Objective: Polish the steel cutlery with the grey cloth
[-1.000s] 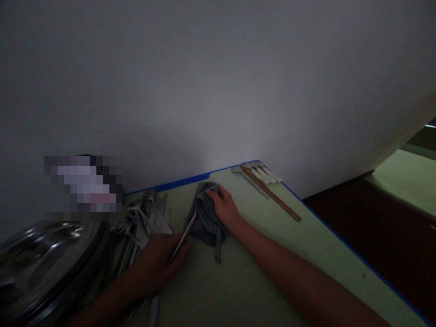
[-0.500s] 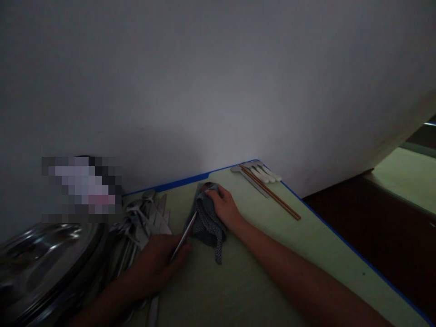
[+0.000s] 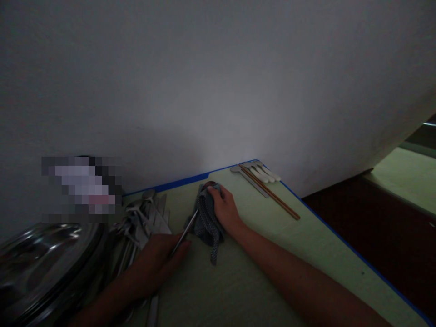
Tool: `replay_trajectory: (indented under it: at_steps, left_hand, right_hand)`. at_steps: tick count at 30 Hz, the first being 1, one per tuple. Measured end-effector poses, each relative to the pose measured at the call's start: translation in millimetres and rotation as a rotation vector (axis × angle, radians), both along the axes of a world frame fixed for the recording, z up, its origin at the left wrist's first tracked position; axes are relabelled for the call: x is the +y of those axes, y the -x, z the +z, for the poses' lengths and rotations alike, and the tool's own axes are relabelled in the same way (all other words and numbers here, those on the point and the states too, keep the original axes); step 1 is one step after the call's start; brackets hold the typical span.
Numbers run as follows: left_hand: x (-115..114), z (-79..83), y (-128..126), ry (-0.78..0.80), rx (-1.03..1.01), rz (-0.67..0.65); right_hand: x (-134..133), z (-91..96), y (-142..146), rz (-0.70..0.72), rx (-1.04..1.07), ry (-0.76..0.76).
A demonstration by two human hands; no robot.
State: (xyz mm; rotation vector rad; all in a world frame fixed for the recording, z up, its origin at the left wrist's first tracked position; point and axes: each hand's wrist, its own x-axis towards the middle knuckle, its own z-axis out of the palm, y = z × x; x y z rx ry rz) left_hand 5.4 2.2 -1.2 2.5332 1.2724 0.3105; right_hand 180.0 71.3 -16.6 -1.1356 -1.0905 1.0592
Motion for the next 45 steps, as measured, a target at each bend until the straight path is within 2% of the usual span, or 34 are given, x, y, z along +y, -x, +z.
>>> replay_trajectory:
  at_steps: [4,6,10,13,17,21,29,32,39,43,45]
  left_hand:
    - [1,1.0,-1,0.014,-0.008,-0.005]
    - [1,1.8,-1,0.026,-0.027,-0.001]
    - [1,3.0,0,0.113,-0.095,0.064]
    - [1,1.9,1,0.115,-0.107,0.053]
    - [0,-0.9,0,0.042,-0.054,0.012]
    - [1,-0.6,0,-0.007,-0.015,0.0]
    - [1,1.5,2,-0.042,0.049,-0.058]
    - [1,2.8,3,-0.044,0.064,-0.072]
    - [-2,7.6,9,0.019,-0.024,-0.096]
    - [-2,6.4,10,0.07,-0.073,-0.085]
    - [-3,6.4,9,0.089,-0.092,-0.077]
  right_hand:
    - [1,-3.4,1,0.004,0.032,0.045]
    - [2,-4.8,0,0.033,0.112,0.072]
    - [2,-5.4,-1,0.193,0.325,0.102]
    - [1,-4.4,-1,0.265,0.317,0.124]
    - [1,-3.9,-1,0.276,0.258,0.087]
    - [3,-7.3,0,0.237,0.26,0.09]
    - [6,-13.7,-1,-0.034,0.165,0.104]
    - [5,-10.4,-2,-0.057,0.14,0.125]
    - [2,-6.7,-2,0.066,0.094,0.087]
    - [2,-8.1,-3,0.2,0.179,0.096]
    - [3,-8.1,-3,0.222,0.203,0.101]
